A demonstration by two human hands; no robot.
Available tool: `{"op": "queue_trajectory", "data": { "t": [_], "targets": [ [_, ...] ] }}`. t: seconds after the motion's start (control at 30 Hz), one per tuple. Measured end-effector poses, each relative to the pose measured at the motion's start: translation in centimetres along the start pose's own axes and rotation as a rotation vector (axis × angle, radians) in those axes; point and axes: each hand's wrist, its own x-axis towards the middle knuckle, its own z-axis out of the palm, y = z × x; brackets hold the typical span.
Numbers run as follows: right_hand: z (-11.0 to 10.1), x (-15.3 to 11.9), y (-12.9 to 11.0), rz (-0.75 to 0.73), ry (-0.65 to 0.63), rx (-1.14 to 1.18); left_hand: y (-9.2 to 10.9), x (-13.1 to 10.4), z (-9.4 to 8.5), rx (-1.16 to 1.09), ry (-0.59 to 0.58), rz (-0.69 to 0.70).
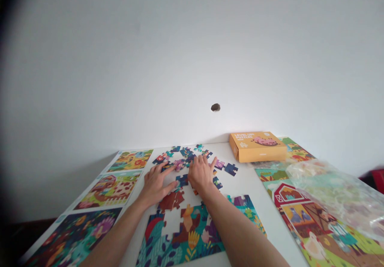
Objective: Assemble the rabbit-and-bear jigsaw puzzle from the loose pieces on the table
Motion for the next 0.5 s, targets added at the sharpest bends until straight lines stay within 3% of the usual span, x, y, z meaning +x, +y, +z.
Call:
{"op": "queue_trajectory", "data": {
  "t": [0.2, 0.37, 0.5],
  "targets": [
    [-0.68, -0.28, -0.25, -0.140, -0.100, 0.019, 0.13, 0.05, -0.06, -0.030, 0.007, 0.021],
    [-0.75, -0.33, -0.29, -0.090, -0.150, -0.015, 0.31, 0.10, -0.16, -0.025, 0.032, -0.017],
    [-0.52, -0.24, -0.17, -0.179, -0.208, 0.024, 0.35, 0.15, -0.39, -0.037, 0.009, 0.034]
  ]
}}
